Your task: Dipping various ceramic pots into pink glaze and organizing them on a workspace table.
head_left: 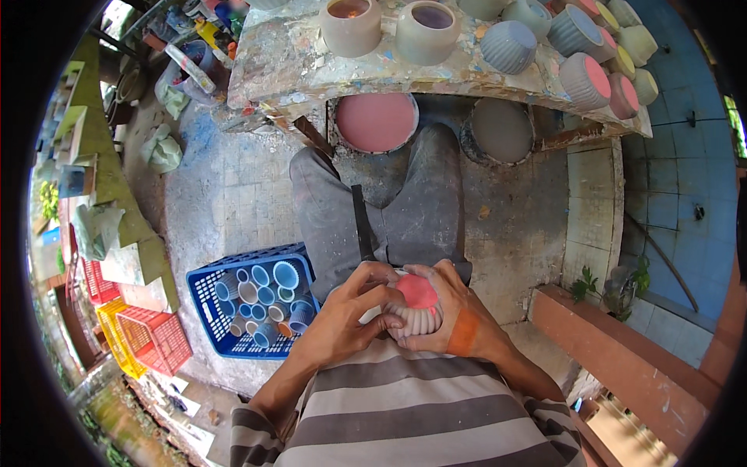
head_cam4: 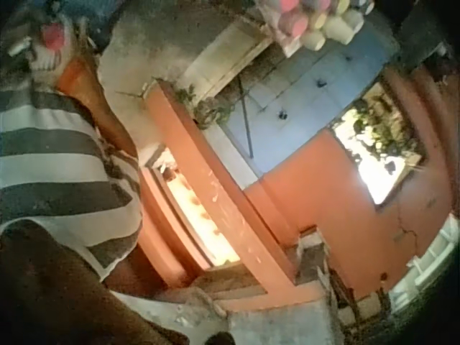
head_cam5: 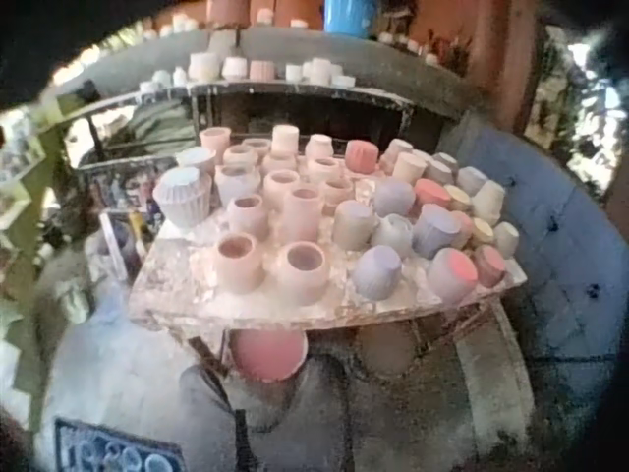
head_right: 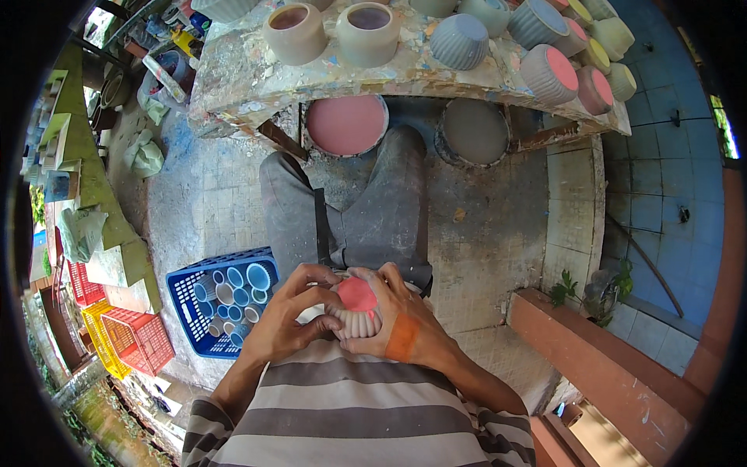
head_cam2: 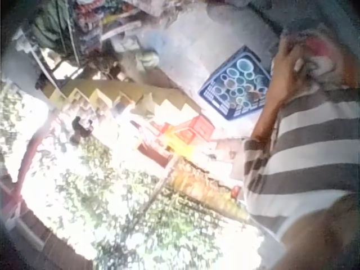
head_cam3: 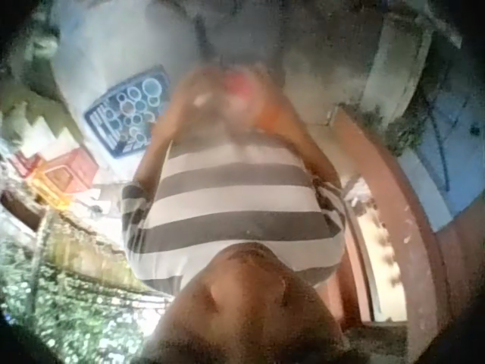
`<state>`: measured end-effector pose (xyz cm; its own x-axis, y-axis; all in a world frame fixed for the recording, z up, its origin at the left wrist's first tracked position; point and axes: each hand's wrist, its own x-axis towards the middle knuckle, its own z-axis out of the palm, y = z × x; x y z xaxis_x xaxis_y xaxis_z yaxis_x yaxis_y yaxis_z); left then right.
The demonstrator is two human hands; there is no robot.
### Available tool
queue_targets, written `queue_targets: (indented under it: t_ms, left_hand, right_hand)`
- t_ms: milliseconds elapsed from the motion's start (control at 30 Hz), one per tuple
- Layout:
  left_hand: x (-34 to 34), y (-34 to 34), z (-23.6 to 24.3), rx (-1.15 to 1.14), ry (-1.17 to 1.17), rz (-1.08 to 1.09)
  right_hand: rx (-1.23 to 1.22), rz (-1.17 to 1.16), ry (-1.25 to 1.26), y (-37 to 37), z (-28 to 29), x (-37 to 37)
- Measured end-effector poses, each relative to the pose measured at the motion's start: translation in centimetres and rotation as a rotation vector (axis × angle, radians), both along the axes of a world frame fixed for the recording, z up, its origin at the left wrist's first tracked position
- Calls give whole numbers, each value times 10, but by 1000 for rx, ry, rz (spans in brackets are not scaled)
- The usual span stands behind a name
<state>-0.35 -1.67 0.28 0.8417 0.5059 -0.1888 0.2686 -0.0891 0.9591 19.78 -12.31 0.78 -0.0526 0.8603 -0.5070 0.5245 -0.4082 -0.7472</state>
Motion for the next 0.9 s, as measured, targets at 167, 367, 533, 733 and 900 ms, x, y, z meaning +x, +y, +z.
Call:
queue_targets:
  t_ms: [167, 367, 533, 733, 900]
  left_hand:
    - [-2, -1, 1, 79, 67, -57]
    - [-1, 2, 0, 109, 139, -155]
    - [7, 6, -5, 112, 94, -207]
    - [14, 0, -8, 121, 108, -108]
    - [13, -16, -21, 526, 0, 1]
  right_hand:
    - [21, 13, -12, -2, -5, -6]
    - [-3, 12, 30, 2, -5, -6]
    - [-20, -16, 49, -1, -8, -1]
    - [389, 22, -108, -5, -8, 7]
    - [568, -12, -107, -8, -12, 9]
